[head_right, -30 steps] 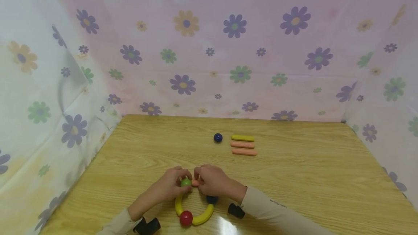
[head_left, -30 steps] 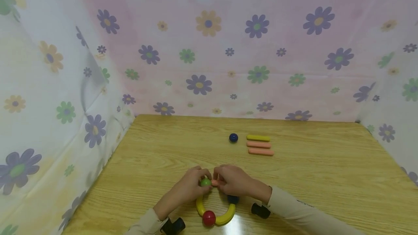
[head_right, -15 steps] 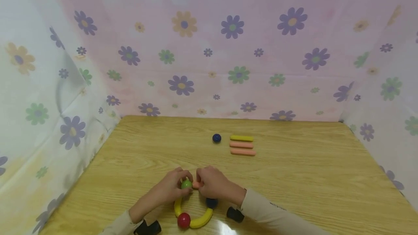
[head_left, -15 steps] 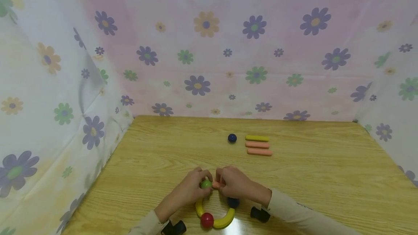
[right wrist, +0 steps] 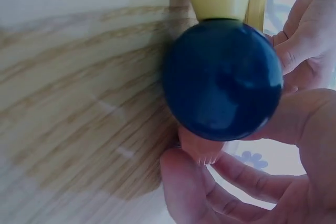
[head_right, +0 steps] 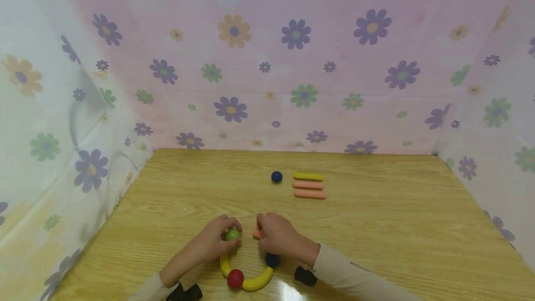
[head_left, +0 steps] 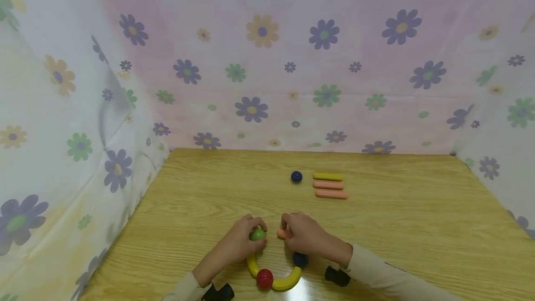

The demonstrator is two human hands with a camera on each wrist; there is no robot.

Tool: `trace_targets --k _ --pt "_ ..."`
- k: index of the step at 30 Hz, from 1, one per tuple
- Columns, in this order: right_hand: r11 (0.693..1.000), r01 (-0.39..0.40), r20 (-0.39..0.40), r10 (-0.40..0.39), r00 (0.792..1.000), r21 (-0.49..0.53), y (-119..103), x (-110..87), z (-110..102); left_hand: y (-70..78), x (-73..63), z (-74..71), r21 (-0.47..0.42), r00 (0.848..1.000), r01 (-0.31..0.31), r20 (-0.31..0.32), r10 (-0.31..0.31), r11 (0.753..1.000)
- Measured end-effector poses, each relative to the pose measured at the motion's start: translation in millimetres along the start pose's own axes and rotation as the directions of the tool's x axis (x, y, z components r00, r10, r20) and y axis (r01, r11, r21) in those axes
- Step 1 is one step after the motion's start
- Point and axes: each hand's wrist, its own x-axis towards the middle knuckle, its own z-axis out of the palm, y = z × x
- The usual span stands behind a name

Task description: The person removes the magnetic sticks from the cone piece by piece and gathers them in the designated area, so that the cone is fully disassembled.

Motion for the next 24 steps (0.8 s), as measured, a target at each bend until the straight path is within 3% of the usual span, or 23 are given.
trace_targets --k 13,19,24 --pt "0.998 0.037 0.005 -0.037 0.999 -0.059 7 -10.0 -11 -1.4 -1.4 -3.0 -0.004 0.999 0.031 0.007 -0.031 1.0" --pt "0.999 0.031 0.031 -0.03 0.999 -0.016 17 -14.4 -17 -3.0 1.3 -2.7 0.002 1.0 -0.003 -0.021 0.003 1.0" --pt "0.986 0.166 0.032 -0.166 0.986 -0.023 21 -17.1 -20 -3.5 5.8 -1.8 -0.014 0.999 -0.011 -0.031 0.01 1.0"
